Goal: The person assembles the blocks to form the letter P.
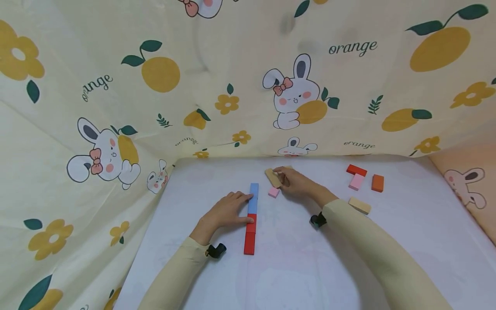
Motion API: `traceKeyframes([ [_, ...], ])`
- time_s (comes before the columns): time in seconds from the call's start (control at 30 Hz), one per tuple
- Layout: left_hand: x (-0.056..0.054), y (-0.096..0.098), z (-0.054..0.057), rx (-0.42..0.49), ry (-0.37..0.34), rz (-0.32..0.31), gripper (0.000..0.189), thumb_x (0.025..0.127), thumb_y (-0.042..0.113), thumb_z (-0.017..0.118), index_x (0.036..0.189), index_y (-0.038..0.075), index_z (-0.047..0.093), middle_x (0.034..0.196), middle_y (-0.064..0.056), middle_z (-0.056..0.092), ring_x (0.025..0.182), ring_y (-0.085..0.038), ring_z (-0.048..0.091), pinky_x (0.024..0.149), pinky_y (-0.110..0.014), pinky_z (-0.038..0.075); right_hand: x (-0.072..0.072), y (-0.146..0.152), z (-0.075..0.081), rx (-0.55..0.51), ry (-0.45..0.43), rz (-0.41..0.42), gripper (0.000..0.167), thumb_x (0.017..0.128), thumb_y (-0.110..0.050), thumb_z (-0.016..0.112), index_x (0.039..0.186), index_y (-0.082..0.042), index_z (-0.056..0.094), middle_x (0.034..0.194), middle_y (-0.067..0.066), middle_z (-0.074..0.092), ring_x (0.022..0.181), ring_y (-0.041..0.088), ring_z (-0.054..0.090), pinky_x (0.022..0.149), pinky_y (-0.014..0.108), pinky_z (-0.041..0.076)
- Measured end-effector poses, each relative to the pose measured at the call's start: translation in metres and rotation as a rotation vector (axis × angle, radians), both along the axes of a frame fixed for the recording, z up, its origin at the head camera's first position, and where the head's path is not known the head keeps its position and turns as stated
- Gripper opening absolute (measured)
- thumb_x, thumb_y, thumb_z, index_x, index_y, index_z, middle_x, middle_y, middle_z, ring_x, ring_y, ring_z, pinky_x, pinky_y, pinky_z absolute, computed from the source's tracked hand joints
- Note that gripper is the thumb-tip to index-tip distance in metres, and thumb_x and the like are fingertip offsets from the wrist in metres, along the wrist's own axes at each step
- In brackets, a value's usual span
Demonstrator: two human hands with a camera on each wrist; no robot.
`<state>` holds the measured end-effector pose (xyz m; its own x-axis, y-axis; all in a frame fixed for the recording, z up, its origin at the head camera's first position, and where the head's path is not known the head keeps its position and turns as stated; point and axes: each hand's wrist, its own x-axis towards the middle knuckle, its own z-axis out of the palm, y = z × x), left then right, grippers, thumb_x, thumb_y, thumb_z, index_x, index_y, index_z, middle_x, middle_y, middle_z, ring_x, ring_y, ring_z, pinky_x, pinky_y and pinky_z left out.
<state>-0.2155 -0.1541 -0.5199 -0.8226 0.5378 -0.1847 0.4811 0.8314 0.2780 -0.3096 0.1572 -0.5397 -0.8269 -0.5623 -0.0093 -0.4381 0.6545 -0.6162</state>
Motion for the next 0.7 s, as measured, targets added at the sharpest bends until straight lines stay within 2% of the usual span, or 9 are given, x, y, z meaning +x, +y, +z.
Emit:
traceKeyframes([
  [0.07,0.000,0.000,0.001,-0.003,0.000,-0.003,0.091,0.092,0.067,0.074,0.165,0.020,0.046,0.155,-0.010,0.055,0.138,-0.030,0.053,0.118,-0.050,0.046,-0.003,-0.003,0.002,0.080,0.068,0.011,0.069,0.097,-0.013,0.076,0.159,-0.007,0.047,0.128,0.012,0.059,0.118,0.030,0.053,0.107,0.048,0.050],
  [0.13,0.000,0.000,0.001,-0.002,-0.005,-0.005,0.091,0.092,0.066,0.075,0.165,0.020,0.045,0.155,-0.010,0.055,0.138,-0.030,0.053,0.119,-0.050,0.046,-0.006,-0.006,0.005,0.156,0.124,0.017,0.075,0.095,-0.018,0.079,0.161,-0.009,0.046,0.143,0.016,0.054,0.133,0.035,0.049,0.116,0.055,0.043],
  [0.2,0.000,0.000,0.002,-0.001,-0.006,-0.006,0.091,0.092,0.066,0.075,0.165,0.020,0.045,0.155,-0.011,0.055,0.138,-0.030,0.053,0.118,-0.051,0.046,-0.009,-0.009,0.010,0.223,0.141,0.025,0.082,0.093,-0.023,0.081,0.165,-0.011,0.042,0.161,0.019,0.041,0.148,0.040,0.038,0.124,0.062,0.033],
  [0.27,0.000,0.000,0.002,-0.003,-0.007,-0.005,0.091,0.092,0.066,0.075,0.165,0.019,0.045,0.155,-0.011,0.055,0.138,-0.030,0.053,0.119,-0.050,0.045,-0.012,-0.011,0.014,0.272,0.136,0.041,0.088,0.094,-0.027,0.081,0.167,-0.010,0.036,0.172,0.021,0.027,0.159,0.043,0.024,0.128,0.066,0.023],
  [0.37,0.000,-0.001,0.002,-0.006,-0.009,-0.002,0.091,0.092,0.066,0.075,0.165,0.020,0.045,0.156,-0.010,0.055,0.139,-0.030,0.053,0.119,-0.050,0.045,-0.014,-0.014,0.020,0.316,0.114,0.065,0.092,0.094,-0.031,0.078,0.169,-0.008,0.030,0.176,0.024,0.018,0.163,0.045,0.012,0.129,0.067,0.015],
  [0.57,0.001,0.000,0.002,0.005,-0.015,-0.001,0.090,0.092,0.065,0.076,0.165,0.020,0.045,0.157,-0.011,0.053,0.140,-0.031,0.052,0.119,-0.051,0.046,-0.018,-0.015,0.026,0.334,0.028,0.072,0.092,0.095,-0.032,0.075,0.170,-0.010,0.028,0.177,0.025,0.014,0.164,0.046,0.006,0.130,0.066,0.009],
  [0.7,0.001,0.001,0.002,0.002,-0.016,0.002,0.091,0.092,0.065,0.076,0.165,0.020,0.045,0.158,-0.011,0.053,0.140,-0.031,0.052,0.119,-0.050,0.046,-0.020,-0.014,0.023,0.320,-0.015,0.073,0.089,0.093,-0.030,0.074,0.169,-0.012,0.032,0.178,0.024,0.011,0.164,0.046,0.003,0.130,0.066,0.009],
])
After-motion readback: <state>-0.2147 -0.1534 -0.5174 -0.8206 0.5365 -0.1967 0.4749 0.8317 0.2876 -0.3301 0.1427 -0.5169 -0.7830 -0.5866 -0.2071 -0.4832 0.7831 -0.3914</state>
